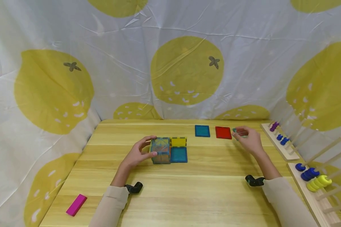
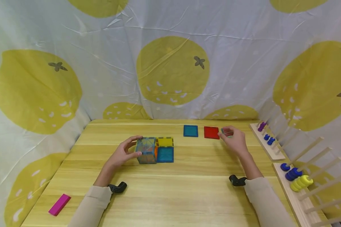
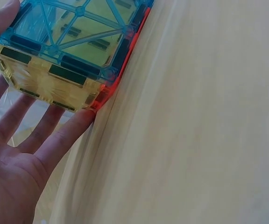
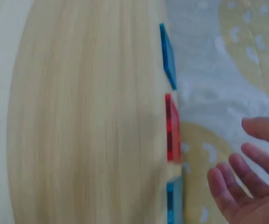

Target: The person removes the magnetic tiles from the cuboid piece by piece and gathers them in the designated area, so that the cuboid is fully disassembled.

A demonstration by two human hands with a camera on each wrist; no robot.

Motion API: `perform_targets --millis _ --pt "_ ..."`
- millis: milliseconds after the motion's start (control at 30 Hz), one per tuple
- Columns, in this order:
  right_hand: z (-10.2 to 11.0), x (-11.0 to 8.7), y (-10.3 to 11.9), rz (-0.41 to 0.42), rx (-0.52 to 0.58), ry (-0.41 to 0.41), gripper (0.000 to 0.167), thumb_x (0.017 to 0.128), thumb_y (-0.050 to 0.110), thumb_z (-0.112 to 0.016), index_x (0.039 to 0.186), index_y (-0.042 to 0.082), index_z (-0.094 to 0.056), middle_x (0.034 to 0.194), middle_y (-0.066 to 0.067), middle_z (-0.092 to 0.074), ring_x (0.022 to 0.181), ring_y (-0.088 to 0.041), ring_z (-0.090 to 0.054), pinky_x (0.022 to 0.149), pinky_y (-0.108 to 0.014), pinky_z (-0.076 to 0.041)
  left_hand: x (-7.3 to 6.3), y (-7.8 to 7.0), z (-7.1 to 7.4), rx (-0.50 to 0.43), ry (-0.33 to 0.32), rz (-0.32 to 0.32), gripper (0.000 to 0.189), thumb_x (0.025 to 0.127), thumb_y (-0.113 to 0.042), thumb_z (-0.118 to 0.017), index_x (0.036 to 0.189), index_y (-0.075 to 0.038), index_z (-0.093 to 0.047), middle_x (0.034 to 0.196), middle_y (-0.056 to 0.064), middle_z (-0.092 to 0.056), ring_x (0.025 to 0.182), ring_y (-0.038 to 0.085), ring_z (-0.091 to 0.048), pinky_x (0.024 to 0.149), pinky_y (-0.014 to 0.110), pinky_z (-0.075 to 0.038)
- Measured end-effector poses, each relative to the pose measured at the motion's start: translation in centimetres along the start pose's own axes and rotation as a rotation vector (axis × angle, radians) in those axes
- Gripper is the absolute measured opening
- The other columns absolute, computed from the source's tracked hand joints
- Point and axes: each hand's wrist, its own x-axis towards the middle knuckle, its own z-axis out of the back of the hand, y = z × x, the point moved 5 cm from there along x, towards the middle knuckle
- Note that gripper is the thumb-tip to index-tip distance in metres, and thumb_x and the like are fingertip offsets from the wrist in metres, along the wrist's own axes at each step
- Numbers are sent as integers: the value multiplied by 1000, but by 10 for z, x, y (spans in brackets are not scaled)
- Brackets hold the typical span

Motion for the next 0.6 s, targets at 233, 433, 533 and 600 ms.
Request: perform_targets --millis 233,433,533,600 --pt "-35 -6 34 75 108 135 50 97 40 -73 134 8 -65 130 -18 -68 112 -37 -69 87 -38 -60 -2 -1 2 15 7 13 64 94 -17 -77 151 -25 -49 162 3 -40 150 47 -30 106 65 -47" --pt "-69 -11 61 122 271 261 46 96 33 -75 136 12 -64 137 -19 -64 122 -36 -64 100 -53 -55 -2 -4 1 19 29 1 64 94 -16 -78 150 -27 -50 160 1 -42 147 44 -36 103 60 -51" --pt "-85 -14 72 141 318 302 45 96 30 -76 135 11 -65 136 -20 -63 123 -37 -63 103 -56 -53 -2 -4 -1 17 45 -6 64 94 -15 -77 151 -25 -50 160 2 -42 146 43 -37 101 57 -53" --pt "-95 -15 78 152 328 321 46 96 30 -76 136 10 -64 136 -21 -64 123 -37 -62 104 -56 -52 -2 -3 -1 14 52 -9 64 94 -15 -77 151 -24 -49 160 4 -41 146 43 -37 100 54 -55"
